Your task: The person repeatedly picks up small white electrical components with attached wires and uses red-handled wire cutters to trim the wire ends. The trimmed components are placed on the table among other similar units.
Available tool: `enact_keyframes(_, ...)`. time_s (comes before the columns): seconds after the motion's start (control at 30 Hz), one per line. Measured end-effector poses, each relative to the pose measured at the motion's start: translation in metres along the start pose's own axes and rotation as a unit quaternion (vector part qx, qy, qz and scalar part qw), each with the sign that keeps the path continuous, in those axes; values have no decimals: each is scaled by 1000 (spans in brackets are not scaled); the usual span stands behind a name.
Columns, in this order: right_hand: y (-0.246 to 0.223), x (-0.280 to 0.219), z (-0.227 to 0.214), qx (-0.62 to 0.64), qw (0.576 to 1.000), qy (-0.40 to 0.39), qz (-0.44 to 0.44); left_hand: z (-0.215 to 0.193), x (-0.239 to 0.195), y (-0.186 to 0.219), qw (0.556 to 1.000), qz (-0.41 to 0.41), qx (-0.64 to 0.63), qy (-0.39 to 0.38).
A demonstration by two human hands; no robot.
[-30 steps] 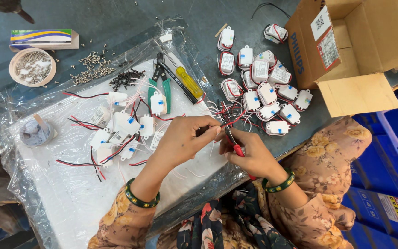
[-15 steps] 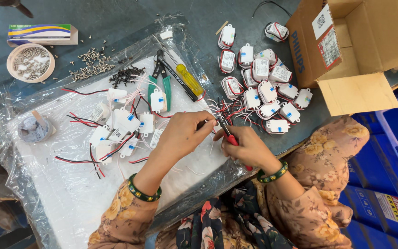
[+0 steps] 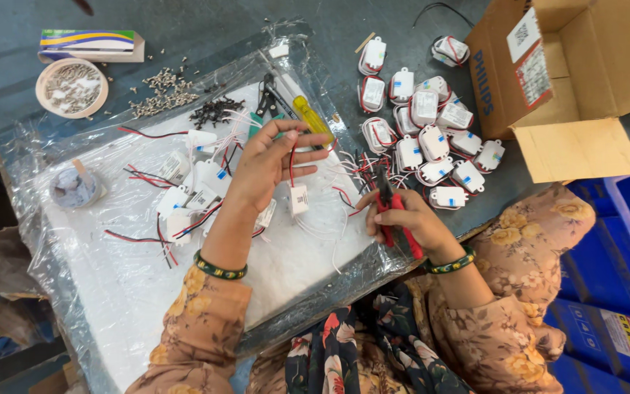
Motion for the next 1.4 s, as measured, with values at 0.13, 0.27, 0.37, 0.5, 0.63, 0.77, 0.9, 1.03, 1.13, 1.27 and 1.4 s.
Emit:
enact_keyframes(0.13,0,-3,-2,-13,1000,15,-24,-9,2,1,996,-12,83,26)
enact_keyframes(0.27,10,-9,-4,-34,997,46,-56,-1,-5,10,983,7,180,-41)
enact_keyframes(0.37,17,-24,1,-74,985,81,-132,-1,-14,23,985,-10,169,-30)
enact_keyframes(0.5,23,-33,-4,19,979,109,-173,-3,-44,65,980,38,195,-19)
enact_keyframes(0.63,20,-29,-4,11,983,107,-152,-8,-72,91,957,26,280,72)
enact_keyframes(0.77,23,-32,-6,5,983,110,-147,-26,-84,107,915,29,383,124)
enact_keyframes(0.9,17,-49,-2,67,939,154,-301,-30,-93,131,746,83,618,235)
enact_keyframes(1.03,-3,-74,13,67,846,92,-520,7,-91,151,624,240,685,288)
enact_keyframes(1.13,-1,-55,16,33,891,98,-443,33,-65,137,679,247,654,224)
enact_keyframes(1.27,0,-28,22,-154,916,167,-330,70,-16,88,751,160,631,114)
enact_keyframes(1.4,-4,-34,30,-253,897,163,-323,109,23,49,749,155,643,45)
Point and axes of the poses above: each hand's wrist, its own x-axis towards the middle knuckle, its own z-axis out of the palm, y = z × x, the point moved 8 cm from there along x, towards the middle knuckle, and after that the axes turned 10 degrees about x, right-handed, at the moved point
